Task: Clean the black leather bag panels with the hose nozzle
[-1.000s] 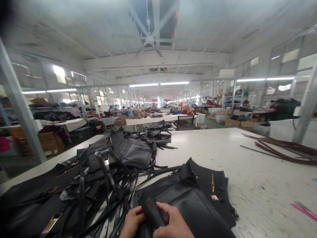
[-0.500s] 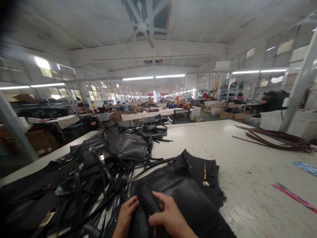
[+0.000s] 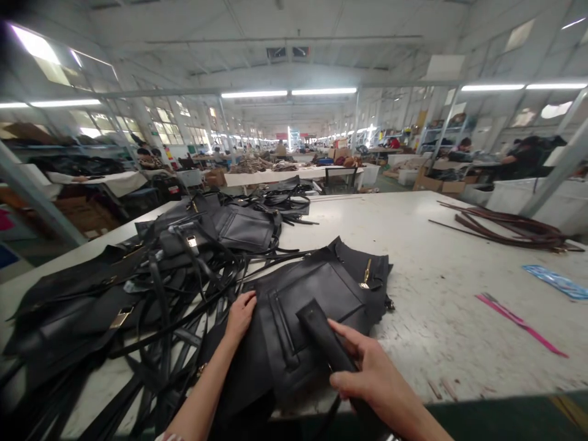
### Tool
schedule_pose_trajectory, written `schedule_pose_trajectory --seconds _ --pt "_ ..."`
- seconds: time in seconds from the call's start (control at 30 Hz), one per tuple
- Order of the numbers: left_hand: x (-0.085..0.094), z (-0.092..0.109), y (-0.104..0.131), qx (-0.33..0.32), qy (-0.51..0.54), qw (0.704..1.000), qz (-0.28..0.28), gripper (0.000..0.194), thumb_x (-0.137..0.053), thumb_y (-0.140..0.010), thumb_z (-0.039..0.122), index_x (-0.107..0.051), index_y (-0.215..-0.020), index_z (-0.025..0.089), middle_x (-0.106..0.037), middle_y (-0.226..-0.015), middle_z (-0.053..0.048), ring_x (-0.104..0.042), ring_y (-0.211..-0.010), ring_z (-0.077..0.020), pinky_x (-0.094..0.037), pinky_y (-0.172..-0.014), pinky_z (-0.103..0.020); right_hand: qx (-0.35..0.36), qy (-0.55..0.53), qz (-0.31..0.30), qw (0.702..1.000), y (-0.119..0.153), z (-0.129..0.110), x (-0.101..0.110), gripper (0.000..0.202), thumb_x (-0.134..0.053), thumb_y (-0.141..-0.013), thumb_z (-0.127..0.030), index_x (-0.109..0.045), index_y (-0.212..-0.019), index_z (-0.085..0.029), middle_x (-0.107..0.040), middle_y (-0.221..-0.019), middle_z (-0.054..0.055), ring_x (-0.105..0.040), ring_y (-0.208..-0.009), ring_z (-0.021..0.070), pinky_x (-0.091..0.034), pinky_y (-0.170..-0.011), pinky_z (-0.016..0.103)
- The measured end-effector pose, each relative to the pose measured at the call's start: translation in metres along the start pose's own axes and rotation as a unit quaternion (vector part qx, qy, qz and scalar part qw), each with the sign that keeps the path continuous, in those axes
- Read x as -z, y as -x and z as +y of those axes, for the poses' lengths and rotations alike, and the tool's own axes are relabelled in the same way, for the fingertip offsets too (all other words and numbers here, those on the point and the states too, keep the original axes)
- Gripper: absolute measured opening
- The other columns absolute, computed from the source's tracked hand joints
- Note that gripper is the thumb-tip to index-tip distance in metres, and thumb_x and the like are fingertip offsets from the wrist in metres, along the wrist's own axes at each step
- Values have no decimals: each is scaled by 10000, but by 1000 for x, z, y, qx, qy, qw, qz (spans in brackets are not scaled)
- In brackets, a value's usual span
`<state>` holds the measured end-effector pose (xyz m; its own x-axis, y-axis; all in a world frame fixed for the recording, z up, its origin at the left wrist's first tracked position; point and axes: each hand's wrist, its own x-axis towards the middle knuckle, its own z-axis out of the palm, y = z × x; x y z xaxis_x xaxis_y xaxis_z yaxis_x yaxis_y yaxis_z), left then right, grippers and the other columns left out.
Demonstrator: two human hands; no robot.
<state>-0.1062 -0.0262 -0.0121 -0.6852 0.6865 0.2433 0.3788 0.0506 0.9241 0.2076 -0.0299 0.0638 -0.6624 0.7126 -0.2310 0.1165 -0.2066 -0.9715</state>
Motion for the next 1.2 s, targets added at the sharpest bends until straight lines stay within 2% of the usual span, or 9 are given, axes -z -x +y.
schedule_pose_trajectory --seconds 0.13,0.23,0.3,0.37,0.47,0.6,0.83,1.03,1.2 --pt "18 30 64 -37 -23 998 49 232 -553 -684 327 -620 -873 211 -599 -926 -34 -506 -948 -206 -340 -893 -336 -62 7 -34 998 29 18 3 793 -596 -540 -124 -362 -1295 -186 -595 -827 24 -509 -462 102 -419 -362 167" --pt "15 34 145 102 60 993 -2 215 -596 -664 406 -612 -708 197 -585 -617 -1 -542 -610 -165 -426 -605 -274 -97 18 -71 993 34 18 3 796 -570 -525 -73 -384 -1285 -221 -595 -901 28 -517 -456 90 -434 -372 158" --pt "2 26 190 285 215 933 -39 273 -648 -610 433 -619 -717 183 -604 -569 -26 -559 -528 -177 -407 -473 -264 -100 23 -80 991 31 15 1 802 -557 -528 -54 -381 -1288 -240 -601 -872 11 -509 -446 77 -429 -373 144" --pt "-15 19 214 390 358 848 -4 242 -668 -615 375 -628 -758 184 -659 -703 -72 -619 -635 -205 -464 -535 -291 -91 27 -84 992 27 10 0 799 -551 -541 -59 -368 -1295 -248 -601 -836 -1 -510 -438 72 -420 -360 135" --pt "-36 21 206 407 500 763 56 109 -620 -689 250 -631 -776 185 -671 -855 -78 -628 -794 -203 -504 -681 -333 -83 31 -116 989 20 3 2 795 -554 -556 -80 -344 -1304 -250 -598 -864 7 -530 -427 81 -419 -334 142" --pt "-48 31 180 394 557 725 97 101 -551 -740 154 -637 -791 143 -678 -852 -83 -624 -812 -194 -517 -715 -330 -95 39 -144 984 8 0 2 772 -572 -560 -88 -355 -1286 -237 -589 -945 34 -543 -410 84 -413 -308 143" --pt "-53 27 182 366 553 740 107 123 -564 -737 145 -641 -831 127 -676 -859 -82 -624 -789 -183 -521 -703 -303 -20 4 -111 994 -10 -3 -16 700 -586 -602 -123 -370 -1264 -194 -611 -771 0 -516 -385 83 -417 -306 148" --pt "-53 27 184 387 546 733 120 74 -579 -718 113 -643 -743 139 -674 -736 -40 -615 -651 -129 -513 -589 -231 -113 2 -131 985 17 -2 -8 721 -562 -545 -87 -413 -1238 -217 -603 -861 19 -539 -397 81 -423 -315 141" --pt "-54 32 189 364 548 746 103 110 -586 -719 134 -644 -808 103 -674 -814 -91 -626 -762 -177 -519 -696 -302 -39 -3 -98 994 6 4 -9 725 -573 -599 -142 -334 -1281 -201 -592 -755 -3 -539 -399 101 -428 -309 164"
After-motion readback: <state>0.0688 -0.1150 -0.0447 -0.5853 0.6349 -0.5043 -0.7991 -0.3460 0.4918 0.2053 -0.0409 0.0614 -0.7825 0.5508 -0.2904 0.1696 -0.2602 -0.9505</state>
